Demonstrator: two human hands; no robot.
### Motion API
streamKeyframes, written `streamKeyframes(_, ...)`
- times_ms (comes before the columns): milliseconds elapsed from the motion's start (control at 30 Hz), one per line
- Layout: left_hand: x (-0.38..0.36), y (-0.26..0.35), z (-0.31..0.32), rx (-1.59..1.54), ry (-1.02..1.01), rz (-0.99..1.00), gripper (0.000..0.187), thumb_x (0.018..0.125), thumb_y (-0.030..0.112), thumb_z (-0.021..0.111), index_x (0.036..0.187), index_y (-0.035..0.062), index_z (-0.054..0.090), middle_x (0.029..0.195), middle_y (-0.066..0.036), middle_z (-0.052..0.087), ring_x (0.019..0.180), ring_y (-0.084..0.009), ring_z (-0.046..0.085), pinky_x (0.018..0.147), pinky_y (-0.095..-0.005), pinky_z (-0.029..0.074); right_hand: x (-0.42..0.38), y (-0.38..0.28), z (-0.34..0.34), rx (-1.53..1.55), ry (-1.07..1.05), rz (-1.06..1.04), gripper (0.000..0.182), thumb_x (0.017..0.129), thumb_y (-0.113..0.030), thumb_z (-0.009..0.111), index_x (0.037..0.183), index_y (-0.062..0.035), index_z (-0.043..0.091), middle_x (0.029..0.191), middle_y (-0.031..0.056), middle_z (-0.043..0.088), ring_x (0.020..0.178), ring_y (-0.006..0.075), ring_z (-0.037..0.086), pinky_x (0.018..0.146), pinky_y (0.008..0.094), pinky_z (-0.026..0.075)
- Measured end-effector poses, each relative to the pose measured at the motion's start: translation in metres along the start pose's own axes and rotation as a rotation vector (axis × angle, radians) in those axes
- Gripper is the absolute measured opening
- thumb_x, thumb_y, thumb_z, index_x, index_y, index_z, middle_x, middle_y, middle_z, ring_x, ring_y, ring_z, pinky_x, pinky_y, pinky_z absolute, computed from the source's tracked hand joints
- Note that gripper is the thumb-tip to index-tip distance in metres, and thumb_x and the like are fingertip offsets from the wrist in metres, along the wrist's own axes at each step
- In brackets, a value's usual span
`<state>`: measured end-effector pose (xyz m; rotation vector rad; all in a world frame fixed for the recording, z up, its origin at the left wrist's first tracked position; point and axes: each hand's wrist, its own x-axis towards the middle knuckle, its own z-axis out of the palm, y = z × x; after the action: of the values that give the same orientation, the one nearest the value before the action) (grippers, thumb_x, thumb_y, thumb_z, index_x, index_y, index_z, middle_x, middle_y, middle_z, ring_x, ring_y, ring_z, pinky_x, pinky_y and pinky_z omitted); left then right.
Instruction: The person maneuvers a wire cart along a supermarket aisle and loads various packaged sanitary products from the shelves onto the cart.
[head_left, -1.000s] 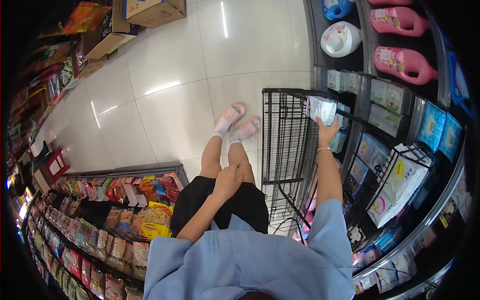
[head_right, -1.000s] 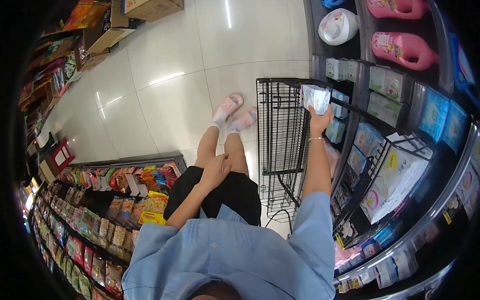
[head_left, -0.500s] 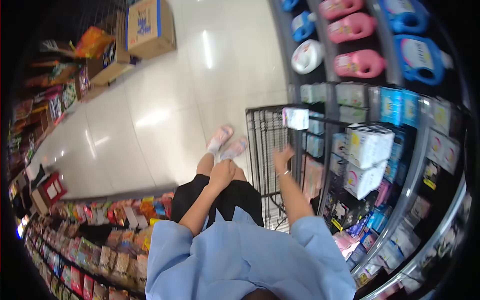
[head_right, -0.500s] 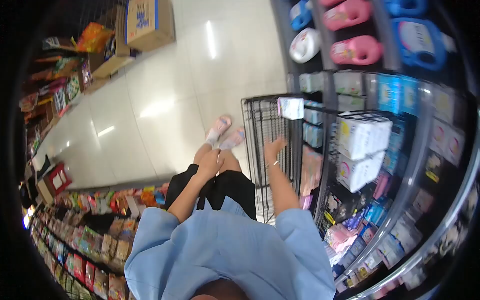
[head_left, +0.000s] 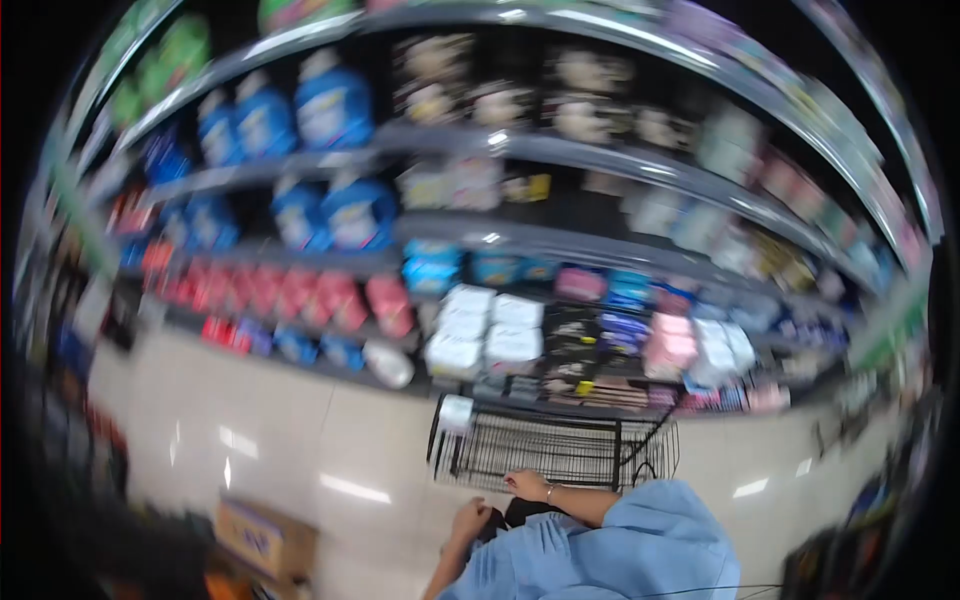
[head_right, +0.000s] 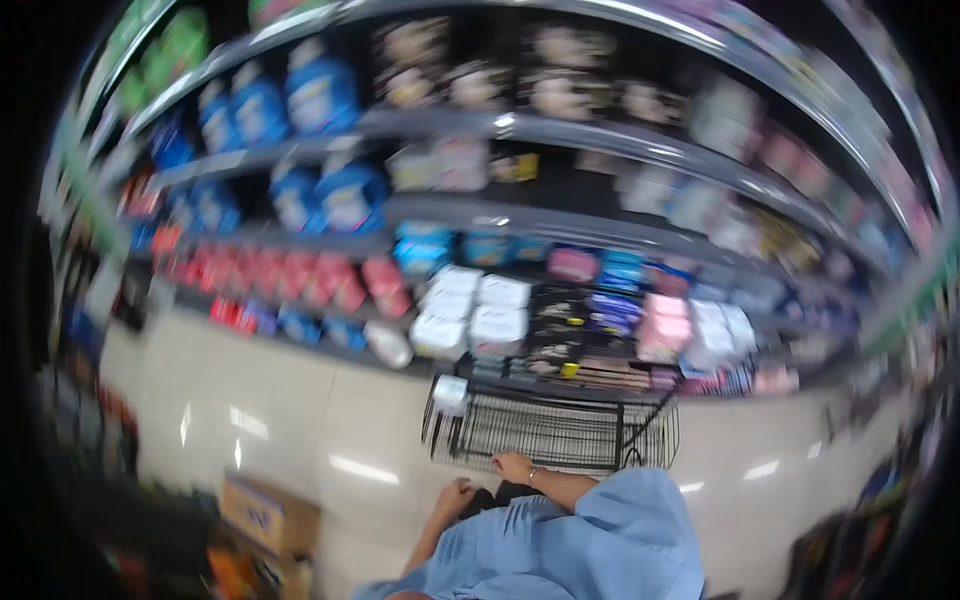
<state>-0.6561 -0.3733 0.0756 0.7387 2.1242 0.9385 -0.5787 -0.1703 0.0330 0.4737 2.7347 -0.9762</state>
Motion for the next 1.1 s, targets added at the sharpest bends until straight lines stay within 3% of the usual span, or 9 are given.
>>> streamKeyframes(133,0.039,0.002,0.004,-0.011,-0.039,0.203,0.040,0.083,0.025,0.059,0.114,-0.0010,0.054,0.090,-0.015,0.067,0.088,-0.0296,0.064,0.078,-0.0372,0.049,-0.012,-0.001,-0.029,0.178,0.275,0.026,0.021,0.084,-0.019,0.053,0.099,-0.0073,0.060,0.092,0.0109,0.065,0.085,0.0302,0.062,0.073,0.0381,0.050)
streamKeyframes(233,0.043,0.061,-0.009,0.064,-0.176,0.330,0.038,0.087,0.021,0.057,0.116,-0.0019,0.052,0.096,-0.014,0.067,0.093,-0.0263,0.064,0.080,-0.0346,0.048,-0.039,-0.002,-0.033,0.242,0.445,-0.040,0.019,0.085,-0.019,0.053,0.098,-0.0072,0.060,0.092,0.0107,0.065,0.084,0.0309,0.062,0.073,0.0388,0.050)
streamKeyframes(367,0.065,0.107,0.013,0.049,-0.296,0.414,0.037,0.087,0.018,0.057,0.118,-0.0014,0.050,0.097,-0.013,0.066,0.091,-0.0247,0.064,0.077,-0.0334,0.049,-0.084,-0.009,-0.096,0.292,0.392,-0.100,0.018,0.085,-0.016,0.054,0.099,-0.0090,0.061,0.091,0.0100,0.065,0.080,0.0313,0.062,0.068,0.0386,0.050)
streamKeyframes(400,0.071,0.116,0.024,0.080,-0.297,0.440,0.037,0.087,0.016,0.057,0.119,-0.0013,0.049,0.097,-0.013,0.066,0.089,-0.0236,0.064,0.077,-0.0329,0.049,-0.082,0.005,-0.103,0.234,0.617,-0.249,0.015,0.084,-0.012,0.055,0.097,-0.0097,0.063,0.089,0.0093,0.065,0.078,0.0294,0.062,0.067,0.0382,0.050)
streamKeyframes(633,0.083,0.225,0.134,0.207,-0.317,0.519,0.034,0.087,0.020,0.056,0.115,0.0022,0.053,0.101,-0.012,0.065,0.093,-0.0292,0.062,0.081,-0.0379,0.049,-0.151,0.073,-0.315,0.150,1.266,-0.309,0.009,0.078,-0.005,0.057,0.085,-0.0044,0.064,0.085,0.0105,0.063,0.079,0.0283,0.060,0.069,0.0345,0.049)
streamKeyframes(733,0.087,0.253,0.189,0.156,-0.346,0.656,0.034,0.087,0.021,0.056,0.117,0.0039,0.052,0.102,-0.012,0.065,0.093,-0.0296,0.062,0.081,-0.0384,0.049,-0.168,0.149,-0.406,0.244,1.426,-0.105,0.018,0.078,-0.005,0.058,0.096,-0.0026,0.059,0.092,0.0141,0.060,0.084,0.0309,0.058,0.076,0.0384,0.047)
streamKeyframes(767,0.086,0.263,0.202,0.159,-0.354,0.701,0.035,0.087,0.021,0.056,0.118,0.0044,0.052,0.102,-0.012,0.065,0.093,-0.0296,0.061,0.081,-0.0387,0.049,-0.176,0.174,-0.442,0.003,1.506,-0.152,0.023,0.076,-0.005,0.059,0.099,-0.0030,0.057,0.096,0.0148,0.059,0.089,0.0326,0.055,0.080,0.0400,0.044)
streamKeyframes(933,0.087,0.271,0.242,0.158,-0.320,0.760,0.036,0.085,0.018,0.060,0.119,0.0055,0.053,0.101,-0.011,0.065,0.091,-0.0281,0.063,0.078,-0.0359,0.050,-0.176,0.251,-0.578,-0.363,1.307,0.171,0.065,0.062,-0.008,0.070,0.121,-0.0043,0.044,0.119,0.0165,0.043,0.112,0.0349,0.040,0.099,0.0456,0.032)
streamKeyframes(1100,0.072,0.299,0.253,0.174,-0.151,0.600,0.033,0.083,0.014,0.062,0.113,0.0046,0.054,0.097,-0.013,0.066,0.088,-0.0300,0.064,0.076,-0.0370,0.051,-0.139,0.299,-0.645,-0.732,1.222,0.165,0.072,0.058,-0.009,0.071,0.123,-0.0049,0.042,0.113,0.0135,0.045,0.113,0.0333,0.039,0.105,0.0514,0.023)
